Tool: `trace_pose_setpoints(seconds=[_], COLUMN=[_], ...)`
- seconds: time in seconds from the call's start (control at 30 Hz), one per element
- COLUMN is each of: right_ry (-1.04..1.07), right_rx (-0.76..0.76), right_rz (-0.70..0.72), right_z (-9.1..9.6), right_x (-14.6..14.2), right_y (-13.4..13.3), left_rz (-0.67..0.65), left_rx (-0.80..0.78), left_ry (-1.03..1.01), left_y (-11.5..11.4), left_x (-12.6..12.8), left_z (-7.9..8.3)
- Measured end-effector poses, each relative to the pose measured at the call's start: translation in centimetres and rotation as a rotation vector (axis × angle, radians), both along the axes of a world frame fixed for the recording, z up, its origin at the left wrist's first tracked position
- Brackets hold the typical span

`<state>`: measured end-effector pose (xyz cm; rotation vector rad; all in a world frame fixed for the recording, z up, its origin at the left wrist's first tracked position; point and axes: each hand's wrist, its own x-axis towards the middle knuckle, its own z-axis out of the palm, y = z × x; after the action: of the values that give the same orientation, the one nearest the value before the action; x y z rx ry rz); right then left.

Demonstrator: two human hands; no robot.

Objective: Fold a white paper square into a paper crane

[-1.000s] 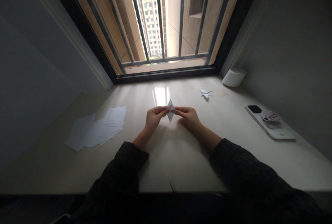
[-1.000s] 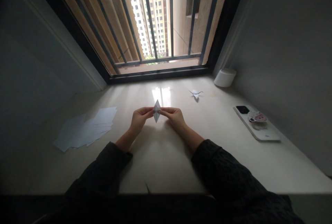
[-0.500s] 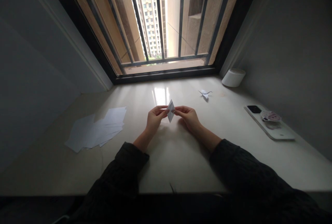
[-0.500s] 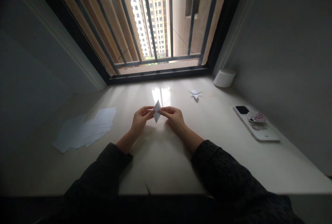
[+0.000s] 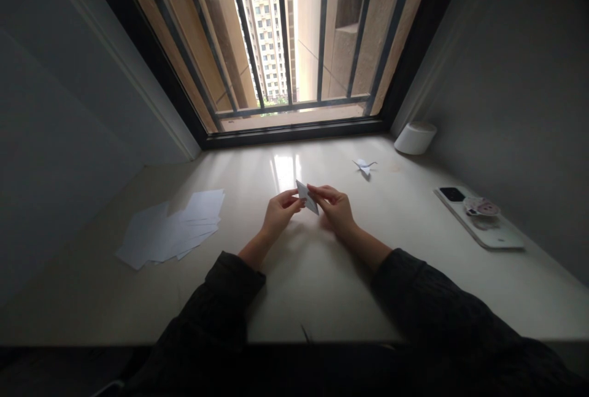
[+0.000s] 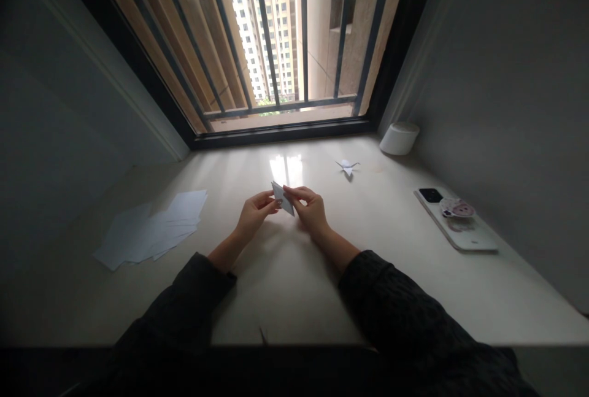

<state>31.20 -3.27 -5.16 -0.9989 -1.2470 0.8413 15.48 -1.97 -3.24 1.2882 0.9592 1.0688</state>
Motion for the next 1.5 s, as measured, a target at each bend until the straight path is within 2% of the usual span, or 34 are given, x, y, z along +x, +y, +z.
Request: trace_pose_setpoints(seconds=[0.13, 0.33, 0.4, 0.53, 0.63, 0.83, 0.97, 1.27, 1.5], right_ry=[-0.186, -0.263, -0.237, -0.153, -0.152, -0.149, -0.139, -0.24, -0.122], right_rx=[0.1, 0.163, 0.12, -0.103, -0.183, -0.177, -0.192, -0.208, -0.174], right_rz=[0.0, 0.049, 0.041, -0.038, -0.024, 0.02, 0.044, 0.093, 0.096], right_z=[0.28, 0.73, 0.8, 0.88, 0.91, 0.59, 0.37, 0.52, 0.58], right_x=[0.07, -0.11, -0.19, -0.3, -0.28, -0.14, -0.11, -0.24, -0.34], right_y=[-0.32, -0.63, -0.67, -0.68, -0.63, -0.33, -0.16, -0.47, -0.29], left_rz=[0.001, 0.04, 0.051, 0.084, 0.107, 0.107, 0.159, 0.211, 0.184], left_rx=[-0.033, -0.043, -0.052, -0.07, -0.056, -0.018, 0.014, -0.001, 0.111], left_ry=[0.009, 0.051, 0.032, -0.004, 0.022, 0.044, 0.042, -0.016, 0.104], left_y=[0.01, 0.02, 0.01, -0.03, -0.04, -0.01, 0.02, 0.03, 0.04], left_x=[0.02, -0.15, -0.18, -0.2, -0.24, -0.21, -0.15, -0.22, -0.17], left_z=[-0.13, -0.15, -0.1, 0.15, 0.26, 0.06, 0.01, -0.07, 0.01])
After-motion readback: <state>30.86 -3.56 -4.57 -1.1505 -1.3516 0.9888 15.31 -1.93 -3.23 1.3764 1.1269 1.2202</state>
